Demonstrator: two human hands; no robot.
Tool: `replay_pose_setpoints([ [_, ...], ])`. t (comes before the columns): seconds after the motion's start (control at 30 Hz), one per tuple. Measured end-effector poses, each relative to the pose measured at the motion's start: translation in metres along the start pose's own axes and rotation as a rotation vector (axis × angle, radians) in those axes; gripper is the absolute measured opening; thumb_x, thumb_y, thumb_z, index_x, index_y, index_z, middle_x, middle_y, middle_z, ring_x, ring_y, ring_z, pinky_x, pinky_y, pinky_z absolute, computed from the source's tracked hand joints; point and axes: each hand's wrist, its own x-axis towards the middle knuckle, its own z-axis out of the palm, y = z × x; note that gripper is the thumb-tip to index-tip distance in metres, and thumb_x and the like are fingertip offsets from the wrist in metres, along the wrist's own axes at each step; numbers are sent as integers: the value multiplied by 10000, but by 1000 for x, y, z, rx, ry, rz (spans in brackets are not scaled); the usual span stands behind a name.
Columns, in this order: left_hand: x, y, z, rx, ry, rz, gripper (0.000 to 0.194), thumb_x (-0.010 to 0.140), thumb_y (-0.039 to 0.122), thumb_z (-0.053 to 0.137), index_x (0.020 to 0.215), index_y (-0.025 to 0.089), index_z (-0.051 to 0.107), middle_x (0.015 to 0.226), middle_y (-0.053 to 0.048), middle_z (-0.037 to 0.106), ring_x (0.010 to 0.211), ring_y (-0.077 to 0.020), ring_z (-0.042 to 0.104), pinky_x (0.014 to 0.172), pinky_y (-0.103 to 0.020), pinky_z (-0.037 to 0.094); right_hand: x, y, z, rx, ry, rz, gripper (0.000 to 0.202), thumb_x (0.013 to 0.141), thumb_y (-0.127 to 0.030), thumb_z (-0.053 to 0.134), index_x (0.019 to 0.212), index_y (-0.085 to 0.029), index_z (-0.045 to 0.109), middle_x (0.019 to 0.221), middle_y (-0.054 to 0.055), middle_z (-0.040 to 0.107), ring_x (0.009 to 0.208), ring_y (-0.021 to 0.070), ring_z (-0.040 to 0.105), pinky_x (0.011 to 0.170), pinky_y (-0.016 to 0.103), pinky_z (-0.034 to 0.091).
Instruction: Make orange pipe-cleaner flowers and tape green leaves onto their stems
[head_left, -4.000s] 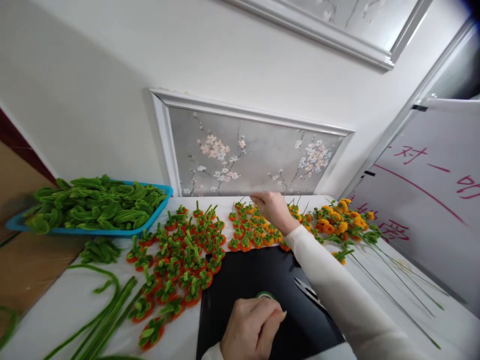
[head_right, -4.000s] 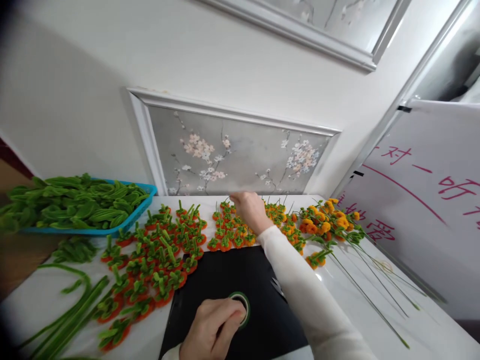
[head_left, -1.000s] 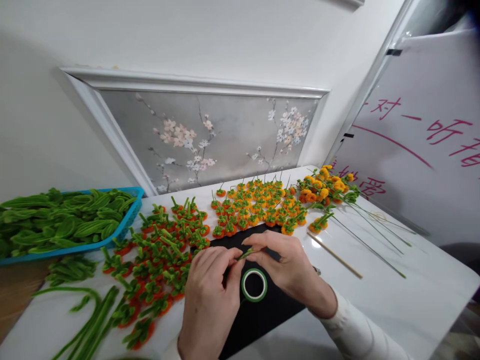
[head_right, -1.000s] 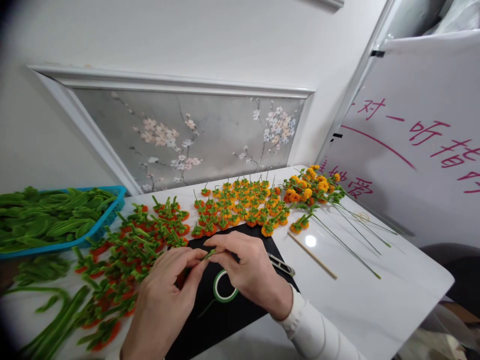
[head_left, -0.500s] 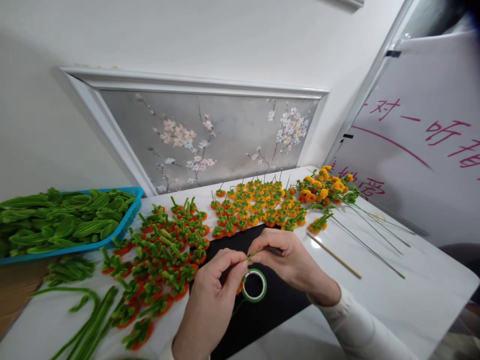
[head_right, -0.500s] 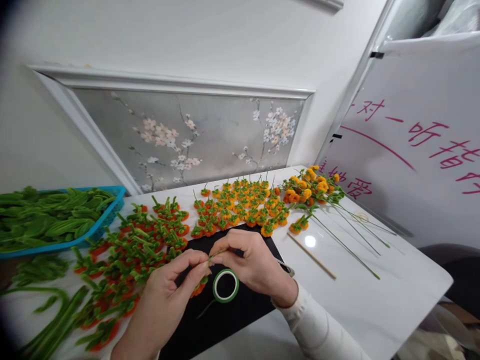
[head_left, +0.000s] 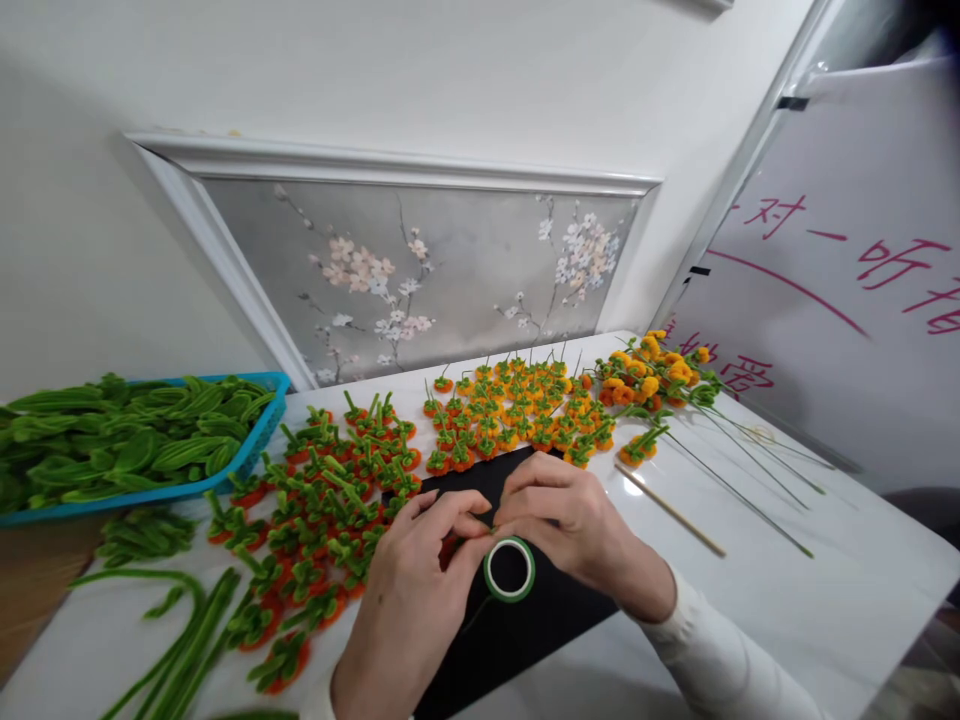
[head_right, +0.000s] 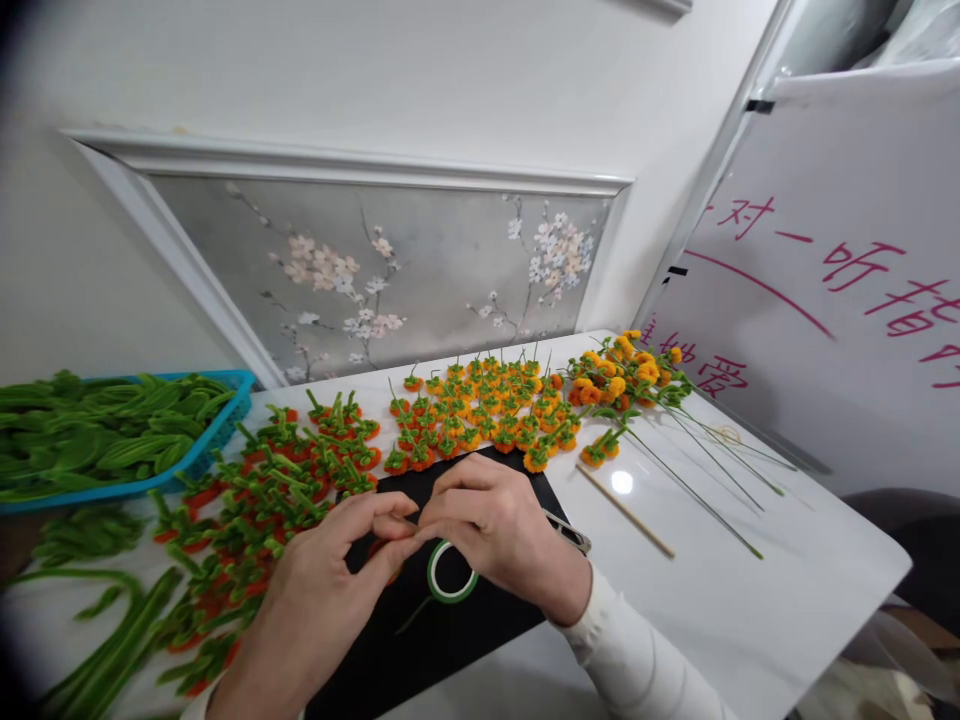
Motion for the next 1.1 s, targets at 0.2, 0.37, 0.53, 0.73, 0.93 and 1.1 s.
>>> replay_pose_setpoints([
  [0.2, 1, 0, -10, -103, -256, -85, 225, 801, 142, 542, 979, 274, 580, 776, 41, 707, 784, -171, 675, 739, -285, 507, -4, 6, -2, -60, -84, -60, 202, 900, -248, 524, 775, -226, 682, 831, 22, 628, 740, 129, 548, 691, 269, 435],
  [0.37, 6, 2, -9, -123, -281, -55, 270, 743, 131, 604, 972, 273, 590, 878, 32, 711, 806, -161, 675, 729, -254, 507, -4, 3, 0, -109, -120, -79, 222, 914, -226, 472, 788, -203, 653, 839, 41, 637, 744, 147, 522, 686, 298, 410],
  [0.53, 9, 2, -2, -123, -219, -71, 257, 726, 104, 592, 931, 258, 609, 649, 77, 670, 584, -125, 643, 620, -222, 493, -4, 9, 4, -122, -144, -82, 237, 920, -242, 474, 748, -199, 631, 771, 23, 644, 717, 144, 515, 689, 296, 404],
  [0.73, 8, -5, 1, -187, -289, -46, 325, 766, 103, 521, 1044, 263, 574, 651, 64, 683, 594, -127, 641, 588, -207, 468, -6, 16, 3, -169, -221, -98, 217, 930, -268, 465, 786, -207, 615, 809, 15, 637, 735, 135, 512, 697, 275, 388],
  [0.93, 8, -5, -1, -264, -380, -62, 360, 807, 134, 495, 1136, 278, 496, 686, 58, 708, 670, -139, 669, 653, -222, 489, -5, 6, 3, -278, -256, -76, 269, 935, -240, 419, 707, -176, 546, 739, 20, 589, 725, 139, 482, 669, 284, 340],
  [1.1, 8, -5, 3, -269, -318, -82, 358, 714, 102, 565, 1039, 251, 543, 762, 35, 676, 669, -133, 662, 644, -209, 506, -5, 2, 4, -335, -225, -62, 305, 921, -243, 424, 637, -171, 507, 660, 14, 548, 676, 137, 447, 645, 291, 308],
])
